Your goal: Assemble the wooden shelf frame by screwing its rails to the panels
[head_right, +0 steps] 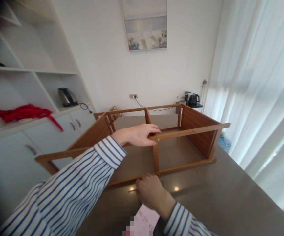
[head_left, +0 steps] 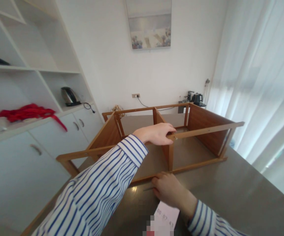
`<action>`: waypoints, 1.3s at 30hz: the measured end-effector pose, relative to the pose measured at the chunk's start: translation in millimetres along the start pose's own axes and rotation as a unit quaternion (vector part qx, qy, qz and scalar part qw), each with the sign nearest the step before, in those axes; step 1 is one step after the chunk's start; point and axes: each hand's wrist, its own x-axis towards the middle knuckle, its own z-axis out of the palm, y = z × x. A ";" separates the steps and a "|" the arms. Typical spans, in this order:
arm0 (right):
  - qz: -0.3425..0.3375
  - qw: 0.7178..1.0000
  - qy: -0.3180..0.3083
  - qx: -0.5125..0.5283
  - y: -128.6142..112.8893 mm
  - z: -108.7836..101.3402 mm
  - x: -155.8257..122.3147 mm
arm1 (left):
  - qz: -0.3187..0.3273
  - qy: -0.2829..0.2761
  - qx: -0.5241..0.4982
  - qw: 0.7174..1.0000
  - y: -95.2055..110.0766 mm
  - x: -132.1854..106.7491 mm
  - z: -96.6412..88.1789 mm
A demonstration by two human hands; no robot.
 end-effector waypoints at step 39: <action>0.123 0.931 0.336 0.069 41.7 -57.7 -64.4 | -0.006 0.029 0.001 1.000 -3.9 -0.7 2.9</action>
